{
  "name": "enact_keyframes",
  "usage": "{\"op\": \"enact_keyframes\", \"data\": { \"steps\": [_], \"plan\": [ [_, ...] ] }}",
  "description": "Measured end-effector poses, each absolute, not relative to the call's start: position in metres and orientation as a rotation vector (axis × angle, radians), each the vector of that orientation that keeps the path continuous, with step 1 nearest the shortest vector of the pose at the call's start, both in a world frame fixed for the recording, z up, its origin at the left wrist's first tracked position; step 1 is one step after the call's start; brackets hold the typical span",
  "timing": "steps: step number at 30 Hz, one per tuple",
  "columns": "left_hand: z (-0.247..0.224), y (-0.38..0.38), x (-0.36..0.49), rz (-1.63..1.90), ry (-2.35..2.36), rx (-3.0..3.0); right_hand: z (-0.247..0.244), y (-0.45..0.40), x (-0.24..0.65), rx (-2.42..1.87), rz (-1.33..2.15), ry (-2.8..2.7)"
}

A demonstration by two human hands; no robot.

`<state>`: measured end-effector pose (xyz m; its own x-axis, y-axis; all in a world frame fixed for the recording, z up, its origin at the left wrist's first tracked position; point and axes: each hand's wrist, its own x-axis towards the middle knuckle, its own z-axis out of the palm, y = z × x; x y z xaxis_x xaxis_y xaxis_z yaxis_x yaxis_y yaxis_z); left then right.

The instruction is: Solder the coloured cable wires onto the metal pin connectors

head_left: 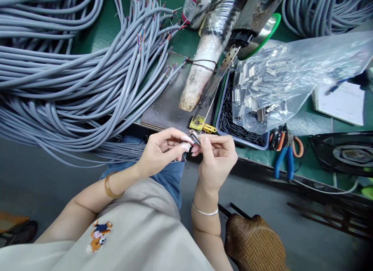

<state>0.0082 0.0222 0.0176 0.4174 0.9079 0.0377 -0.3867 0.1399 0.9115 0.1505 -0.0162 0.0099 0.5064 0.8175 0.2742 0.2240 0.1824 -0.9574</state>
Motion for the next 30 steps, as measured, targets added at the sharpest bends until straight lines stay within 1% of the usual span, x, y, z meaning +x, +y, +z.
{"op": "enact_keyframes", "data": {
  "steps": [2, 4, 6, 9, 11, 16, 21, 24, 26, 30],
  "plan": [
    [0.017, 0.022, 0.005, 1.004, 0.647, 1.232, 0.012, -0.015, 0.155, -1.396, 0.586, -1.028],
    [0.017, 0.023, 0.004, 0.992, 0.75, 1.302, 0.015, -0.015, 0.158, -1.461, 0.553, -1.067],
    [0.017, 0.025, 0.005, 0.989, 0.846, 1.208, 0.018, -0.018, 0.16, -1.504, 0.382, -1.086],
    [0.019, 0.027, 0.008, 0.974, 0.855, 1.049, 0.022, -0.026, 0.16, -1.405, -0.049, -1.069],
    [0.022, 0.028, 0.01, 0.955, 0.844, 1.005, 0.023, -0.034, 0.159, -1.376, -0.195, -1.095],
    [0.025, 0.029, 0.011, 0.912, 0.819, 0.97, 0.02, -0.045, 0.158, -1.566, -0.037, -1.532],
    [0.023, 0.029, 0.012, 0.892, 0.821, 0.962, 0.017, -0.036, 0.159, -1.478, -0.023, -1.724],
    [0.021, 0.029, 0.012, 0.899, 0.787, 0.951, 0.019, -0.035, 0.157, -1.411, 0.078, -1.839],
    [0.021, 0.029, 0.013, 0.909, 0.759, 0.935, 0.021, -0.035, 0.155, -1.426, 0.119, -1.786],
    [0.024, 0.028, 0.013, 0.908, 0.749, 0.933, 0.029, -0.032, 0.157, -1.577, 0.205, -1.403]
  ]
}}
